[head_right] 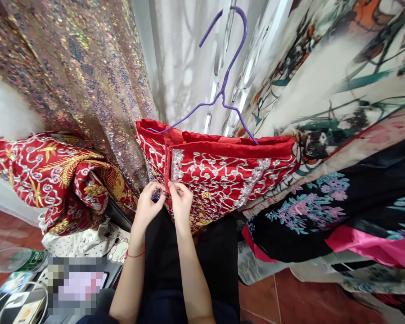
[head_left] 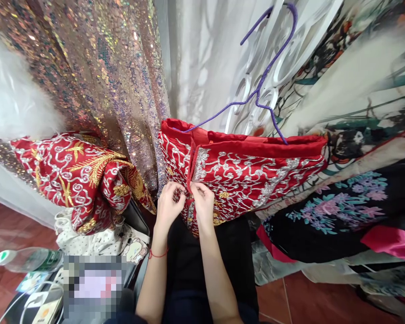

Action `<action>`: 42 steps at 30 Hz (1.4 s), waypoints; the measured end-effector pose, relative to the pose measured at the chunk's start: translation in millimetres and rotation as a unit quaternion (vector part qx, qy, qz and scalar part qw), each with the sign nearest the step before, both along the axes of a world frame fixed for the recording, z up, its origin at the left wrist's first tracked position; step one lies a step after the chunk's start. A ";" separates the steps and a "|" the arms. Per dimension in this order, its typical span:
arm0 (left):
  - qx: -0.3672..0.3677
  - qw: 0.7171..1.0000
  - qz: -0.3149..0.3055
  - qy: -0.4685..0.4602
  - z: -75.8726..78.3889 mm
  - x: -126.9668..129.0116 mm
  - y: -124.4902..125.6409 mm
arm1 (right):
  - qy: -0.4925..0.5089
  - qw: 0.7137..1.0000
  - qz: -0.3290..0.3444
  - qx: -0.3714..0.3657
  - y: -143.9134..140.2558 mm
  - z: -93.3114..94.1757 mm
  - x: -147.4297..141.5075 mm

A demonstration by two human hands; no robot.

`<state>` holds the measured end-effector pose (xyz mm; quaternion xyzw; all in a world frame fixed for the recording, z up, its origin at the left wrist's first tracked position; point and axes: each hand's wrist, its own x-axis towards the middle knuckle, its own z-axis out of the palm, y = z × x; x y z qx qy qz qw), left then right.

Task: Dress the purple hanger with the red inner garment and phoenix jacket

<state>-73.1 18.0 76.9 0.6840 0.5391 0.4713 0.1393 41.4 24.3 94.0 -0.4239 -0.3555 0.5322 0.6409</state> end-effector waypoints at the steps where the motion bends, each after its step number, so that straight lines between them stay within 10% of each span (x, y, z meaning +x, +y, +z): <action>1: -0.004 1.000 0.020 0.001 -2.5 1.1 1.1 | -0.004 1.000 -0.004 0.001 -0.6 -1.2 -0.9; 10: 0.019 0.995 0.073 0.070 -7.0 25.0 21.3 | -0.041 0.998 -0.033 0.029 -8.1 -2.3 -1.6; 25: 0.027 0.995 0.091 0.026 -13.6 49.6 -2.9 | -0.055 0.988 -0.116 0.090 7.9 101.4 -3.5; 32: -0.022 0.998 0.047 0.033 -6.5 34.1 7.8 | -0.164 0.972 -0.073 0.153 15.9 100.8 9.2; 35: 0.002 1.000 0.017 -0.010 9.5 13.1 24.5 | -0.309 0.916 -0.134 0.218 5.1 95.5 41.8; 39: 0.130 0.985 0.092 -0.067 56.0 -4.3 51.2 | -0.461 0.753 -0.388 0.263 2.3 107.1 117.0; 42: 0.208 0.971 0.114 -0.009 99.5 -4.9 69.3 | -0.545 0.670 -0.449 0.228 21.4 127.3 179.4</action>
